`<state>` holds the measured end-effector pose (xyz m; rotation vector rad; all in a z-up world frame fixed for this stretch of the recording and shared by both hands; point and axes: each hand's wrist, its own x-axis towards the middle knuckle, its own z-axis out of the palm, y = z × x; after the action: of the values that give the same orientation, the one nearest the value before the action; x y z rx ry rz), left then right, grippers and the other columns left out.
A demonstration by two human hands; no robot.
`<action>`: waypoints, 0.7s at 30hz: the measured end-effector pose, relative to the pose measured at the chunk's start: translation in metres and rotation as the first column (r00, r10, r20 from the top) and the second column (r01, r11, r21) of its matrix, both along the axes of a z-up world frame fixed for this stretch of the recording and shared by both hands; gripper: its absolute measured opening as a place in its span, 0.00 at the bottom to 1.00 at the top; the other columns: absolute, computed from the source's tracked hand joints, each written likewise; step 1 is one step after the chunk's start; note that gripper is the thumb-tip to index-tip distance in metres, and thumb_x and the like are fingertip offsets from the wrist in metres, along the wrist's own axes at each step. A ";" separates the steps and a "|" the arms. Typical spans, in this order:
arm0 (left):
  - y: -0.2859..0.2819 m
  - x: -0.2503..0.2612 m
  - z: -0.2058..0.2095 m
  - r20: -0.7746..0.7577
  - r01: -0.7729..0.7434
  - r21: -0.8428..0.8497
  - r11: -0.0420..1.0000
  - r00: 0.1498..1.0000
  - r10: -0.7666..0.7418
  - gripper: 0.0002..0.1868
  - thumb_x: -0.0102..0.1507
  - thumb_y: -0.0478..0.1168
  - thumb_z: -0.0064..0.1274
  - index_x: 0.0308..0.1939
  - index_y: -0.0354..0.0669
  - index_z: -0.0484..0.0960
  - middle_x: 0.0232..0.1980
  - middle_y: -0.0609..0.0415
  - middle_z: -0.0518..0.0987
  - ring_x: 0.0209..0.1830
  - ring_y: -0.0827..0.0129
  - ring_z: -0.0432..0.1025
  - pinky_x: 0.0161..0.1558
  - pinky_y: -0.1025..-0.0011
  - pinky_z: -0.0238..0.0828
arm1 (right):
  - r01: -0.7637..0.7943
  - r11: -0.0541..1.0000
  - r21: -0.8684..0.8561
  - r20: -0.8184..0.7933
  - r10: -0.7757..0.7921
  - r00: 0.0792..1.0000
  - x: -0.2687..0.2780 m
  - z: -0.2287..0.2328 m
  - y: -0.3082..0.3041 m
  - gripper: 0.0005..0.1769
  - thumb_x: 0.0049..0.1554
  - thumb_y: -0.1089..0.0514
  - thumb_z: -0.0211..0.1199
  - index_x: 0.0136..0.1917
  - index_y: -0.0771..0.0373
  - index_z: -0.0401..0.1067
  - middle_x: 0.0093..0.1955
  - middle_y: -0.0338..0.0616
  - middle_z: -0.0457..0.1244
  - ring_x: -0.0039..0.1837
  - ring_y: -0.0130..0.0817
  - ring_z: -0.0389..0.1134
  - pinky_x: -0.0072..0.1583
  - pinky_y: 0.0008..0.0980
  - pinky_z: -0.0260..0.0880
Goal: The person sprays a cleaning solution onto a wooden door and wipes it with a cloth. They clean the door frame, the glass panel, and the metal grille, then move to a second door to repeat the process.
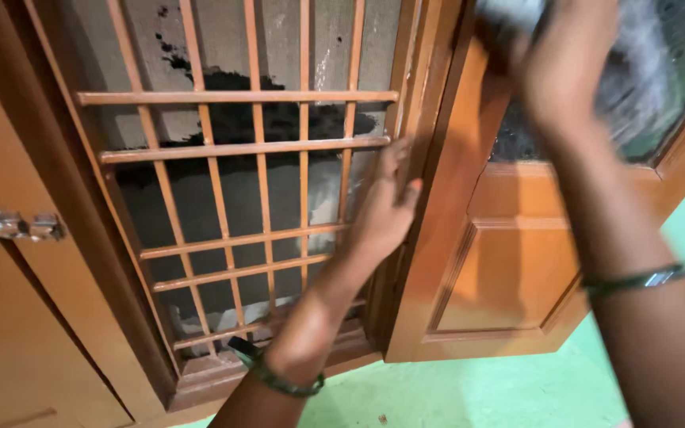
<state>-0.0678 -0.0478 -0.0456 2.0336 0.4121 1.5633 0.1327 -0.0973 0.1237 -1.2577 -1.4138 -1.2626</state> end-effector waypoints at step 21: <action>-0.036 -0.259 -0.110 -0.394 -0.047 -0.784 0.619 0.808 -0.438 0.81 0.44 0.51 0.80 0.82 0.59 0.27 0.82 0.42 0.58 0.82 0.47 0.50 0.72 0.46 0.45 | -0.525 0.706 0.476 -0.807 0.588 0.058 -0.091 -0.190 -0.098 0.19 0.53 0.71 0.59 0.58 0.61 0.69 0.41 0.35 0.64 0.34 0.22 0.61 0.35 0.23 0.58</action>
<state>-0.3272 -0.0838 -0.1558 1.6765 0.8574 0.4275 0.0421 -0.1954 -0.0663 -0.8993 -0.7394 0.1374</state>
